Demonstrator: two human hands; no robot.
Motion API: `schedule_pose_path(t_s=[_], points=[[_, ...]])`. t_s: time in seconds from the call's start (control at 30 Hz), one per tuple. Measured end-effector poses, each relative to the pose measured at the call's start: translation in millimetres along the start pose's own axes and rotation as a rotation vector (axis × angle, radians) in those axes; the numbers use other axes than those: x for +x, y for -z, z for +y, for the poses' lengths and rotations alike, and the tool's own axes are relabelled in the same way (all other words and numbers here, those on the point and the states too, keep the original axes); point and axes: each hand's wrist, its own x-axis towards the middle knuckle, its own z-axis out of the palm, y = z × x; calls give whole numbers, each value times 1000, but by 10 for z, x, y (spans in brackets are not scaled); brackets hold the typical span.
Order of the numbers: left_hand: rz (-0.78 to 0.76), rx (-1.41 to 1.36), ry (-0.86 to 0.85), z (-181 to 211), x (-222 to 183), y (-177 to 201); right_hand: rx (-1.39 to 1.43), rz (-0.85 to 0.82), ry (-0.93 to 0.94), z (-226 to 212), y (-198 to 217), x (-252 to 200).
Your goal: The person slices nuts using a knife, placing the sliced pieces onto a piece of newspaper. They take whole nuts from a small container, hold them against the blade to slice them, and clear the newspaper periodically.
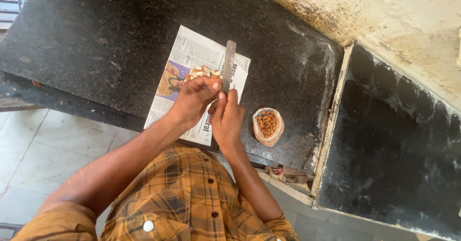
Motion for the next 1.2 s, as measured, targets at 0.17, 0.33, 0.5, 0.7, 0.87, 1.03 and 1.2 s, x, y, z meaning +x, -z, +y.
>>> schedule_pose_path(t_s=[0.17, 0.33, 0.5, 0.7, 0.87, 1.03, 1.2], points=[[-36, 77, -18, 118, 10, -87, 60, 13, -4, -7, -1, 8], [-132, 126, -13, 233, -16, -166, 117, 3, -59, -33, 8, 7], [-88, 267, -30, 230, -43, -197, 197, -24, -92, -26, 2, -16], [2, 328, 61, 222, 19, -121, 215, -75, -115, 30, -16, -6], [31, 349, 83, 144, 153, 141, 274, -126, -205, 190, -102, 52], [138, 382, 108, 12, 346, 555, 291, -91, -349, 615, -324, 166], [282, 973, 33, -9, 461, 741, 299, -2, -477, 1040, -307, 130]])
